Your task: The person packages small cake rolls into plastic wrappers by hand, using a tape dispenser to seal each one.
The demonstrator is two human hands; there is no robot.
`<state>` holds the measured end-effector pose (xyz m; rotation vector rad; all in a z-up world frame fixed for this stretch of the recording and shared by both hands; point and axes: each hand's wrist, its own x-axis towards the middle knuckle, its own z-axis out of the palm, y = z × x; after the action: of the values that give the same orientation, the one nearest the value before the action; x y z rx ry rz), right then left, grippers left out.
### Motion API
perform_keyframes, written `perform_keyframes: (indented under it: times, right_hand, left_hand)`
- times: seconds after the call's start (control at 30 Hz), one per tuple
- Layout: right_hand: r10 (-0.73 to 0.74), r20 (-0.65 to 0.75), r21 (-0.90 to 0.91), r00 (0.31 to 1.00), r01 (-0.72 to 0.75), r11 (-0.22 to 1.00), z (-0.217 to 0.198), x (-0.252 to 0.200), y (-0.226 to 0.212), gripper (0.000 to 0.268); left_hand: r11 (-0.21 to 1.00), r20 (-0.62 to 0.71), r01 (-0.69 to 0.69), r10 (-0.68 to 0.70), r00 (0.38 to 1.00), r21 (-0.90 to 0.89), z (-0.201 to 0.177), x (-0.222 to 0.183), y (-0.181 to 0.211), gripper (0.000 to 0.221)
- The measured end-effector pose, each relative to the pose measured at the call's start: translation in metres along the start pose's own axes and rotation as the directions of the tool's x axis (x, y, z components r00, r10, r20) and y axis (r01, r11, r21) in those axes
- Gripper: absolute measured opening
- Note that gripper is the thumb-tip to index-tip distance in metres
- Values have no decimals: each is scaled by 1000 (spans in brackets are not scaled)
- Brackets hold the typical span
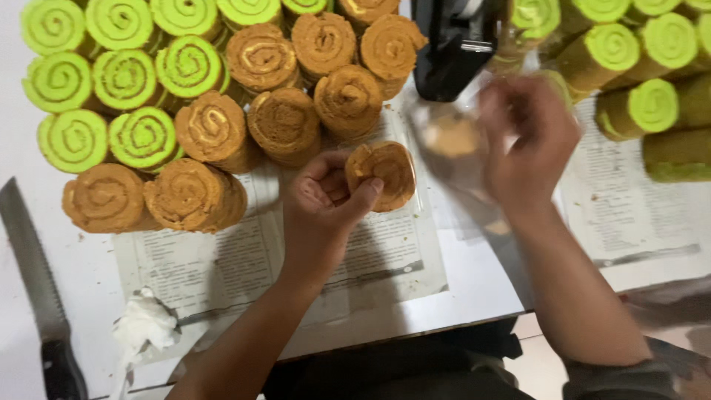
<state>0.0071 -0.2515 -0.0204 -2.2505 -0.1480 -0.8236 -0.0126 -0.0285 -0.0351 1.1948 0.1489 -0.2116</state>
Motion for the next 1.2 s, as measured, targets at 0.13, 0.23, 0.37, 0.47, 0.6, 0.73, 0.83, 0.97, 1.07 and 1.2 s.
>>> perform_keyframes:
  times: [0.13, 0.23, 0.37, 0.47, 0.6, 0.73, 0.83, 0.97, 1.07, 1.2]
  right_hand:
    - [-1, 70, -74, 998, 6, 997, -10, 46, 21, 26]
    - [220, 207, -154, 953, -190, 970, 1, 62, 32, 34]
    - [477, 238, 13, 846, -494, 869, 14, 76, 34, 29]
    - [573, 227, 213, 788, -614, 760, 13, 76, 14, 24]
    - [660, 186, 526, 728, -641, 559, 6, 64, -18, 28]
    - [650, 174, 539, 740, -624, 566, 13, 42, -12, 19]
    - [629, 95, 380, 771, -612, 693, 26, 31, 11, 21]
    - [323, 132, -169, 937, -300, 939, 27, 10, 45, 12]
    - [293, 204, -85, 934, -282, 956, 14, 6, 18, 9]
    - [174, 283, 536, 943, -306, 787, 11, 10, -36, 52]
  left_hand:
    - [1000, 29, 10, -10, 1000, -8, 5, -5, 9, 24]
    - [995, 27, 95, -94, 995, -26, 6, -6, 6, 22]
    - [995, 40, 40, -37, 999, -89, 4, -7, 6, 24]
    - [995, 50, 20, -15, 999, -93, 3, -7, 7, 24]
    - [994, 79, -1, 10, 997, -106, 0, -7, 5, 26]
    - [996, 63, -13, 18, 998, -86, 1, -5, 4, 28]
    - [994, 69, -53, 59, 996, -98, 1, -4, 1, 33]
    - [996, 63, -41, 46, 997, -81, -3, -6, 3, 32]
    - [995, 52, -41, 46, 998, -93, -2, 0, 4, 32]
    - [986, 10, -81, 83, 997, -146, -6, 6, -4, 32]
